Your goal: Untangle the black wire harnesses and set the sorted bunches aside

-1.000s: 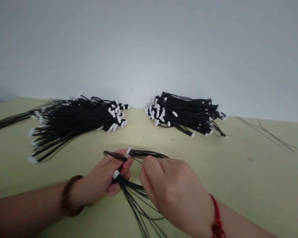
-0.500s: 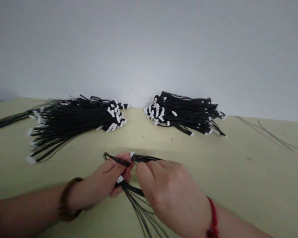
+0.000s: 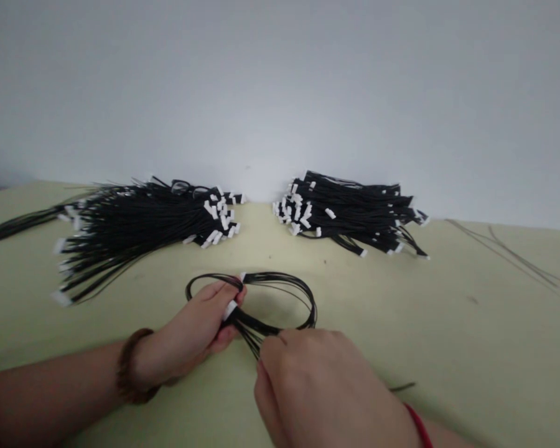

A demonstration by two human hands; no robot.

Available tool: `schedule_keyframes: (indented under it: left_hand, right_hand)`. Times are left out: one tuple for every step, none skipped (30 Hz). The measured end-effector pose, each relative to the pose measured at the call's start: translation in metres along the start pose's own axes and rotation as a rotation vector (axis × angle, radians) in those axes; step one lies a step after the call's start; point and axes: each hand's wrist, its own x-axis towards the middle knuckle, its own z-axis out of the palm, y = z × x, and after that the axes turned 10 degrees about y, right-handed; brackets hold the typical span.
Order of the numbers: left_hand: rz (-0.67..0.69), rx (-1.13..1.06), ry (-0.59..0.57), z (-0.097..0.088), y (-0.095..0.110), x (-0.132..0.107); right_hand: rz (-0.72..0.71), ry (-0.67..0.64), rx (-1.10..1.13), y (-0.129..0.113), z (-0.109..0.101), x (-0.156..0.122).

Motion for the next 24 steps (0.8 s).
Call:
schedule_keyframes:
  left_hand:
    - [-0.006,0.004,0.013,0.000,0.000,-0.001]
    - [-0.013,0.008,0.028,0.001,0.001,-0.002]
    - [-0.018,0.011,0.042,0.002,0.002,-0.003]
    - [-0.022,0.014,0.053,0.003,0.003,-0.003]
    - [-0.028,0.018,0.061,0.003,0.003,-0.004]
    - [-0.034,0.023,0.069,0.004,0.003,-0.004]
    - [-0.037,0.030,0.077,0.004,0.003,-0.004]
    - [-0.037,0.039,0.081,0.004,0.003,-0.004]
    - [-0.033,0.051,0.077,0.004,0.002,-0.003]
    - [-0.026,0.064,0.071,0.004,0.001,-0.002]
    - [-0.019,0.077,0.061,0.004,0.000,-0.002]
    - [-0.010,0.089,0.053,0.003,-0.001,-0.001]
    - [-0.002,0.100,0.044,0.003,-0.002,0.000]
    - [0.007,0.109,0.038,0.003,-0.003,0.001]
    - [0.017,0.114,0.037,0.002,-0.004,0.001]
    - [0.027,0.117,0.038,0.002,-0.005,0.002]
    - [0.034,0.116,0.034,0.002,-0.005,0.002]
    - [0.036,0.111,0.030,0.002,-0.005,0.002]
    - [0.035,0.106,0.030,0.002,-0.005,0.001]
    - [0.034,0.102,0.029,0.002,-0.004,0.001]
    - [0.034,0.104,0.029,0.002,-0.003,0.000]
    - [0.035,0.112,0.031,0.002,-0.001,-0.001]
    - [0.041,0.126,0.035,0.003,0.000,-0.002]
    - [0.047,0.141,0.035,0.003,0.002,-0.003]
  right_hand:
    - [0.029,-0.041,0.006,-0.001,0.004,0.000]
    - [0.053,-0.063,0.012,-0.002,0.009,0.000]
    - [0.073,-0.072,0.022,-0.002,0.014,0.002]
    - [0.083,-0.071,0.036,-0.001,0.018,0.003]
    - [0.082,-0.059,0.049,0.000,0.022,0.004]
    - [0.067,-0.034,0.057,0.001,0.026,0.006]
    - [0.041,-0.003,0.054,0.001,0.029,0.007]
    - [0.002,0.029,0.046,0.002,0.031,0.008]
    - [-0.043,0.064,0.032,0.003,0.032,0.009]
    - [-0.091,0.095,0.016,0.003,0.033,0.009]
    - [-0.138,0.120,-0.003,0.003,0.033,0.009]
    - [-0.180,0.138,-0.024,0.003,0.033,0.009]
    - [-0.216,0.152,-0.047,0.004,0.034,0.008]
    - [-0.244,0.167,-0.069,0.004,0.033,0.008]
    - [-0.265,0.178,-0.088,0.003,0.033,0.007]
    - [-0.282,0.184,-0.098,0.003,0.033,0.007]
    - [-0.282,0.187,-0.094,0.003,0.031,0.008]
    - [-0.249,0.176,-0.072,0.002,0.029,0.009]
    - [-0.177,0.145,-0.025,0.002,0.025,0.010]
    - [-0.067,0.092,0.058,0.003,0.020,0.013]
    - [0.070,0.012,0.192,0.006,0.014,0.016]
    - [0.218,-0.099,0.377,0.009,0.008,0.020]
    - [0.354,-0.215,0.603,0.014,0.001,0.023]
    - [0.450,-0.337,0.875,0.020,-0.006,0.026]
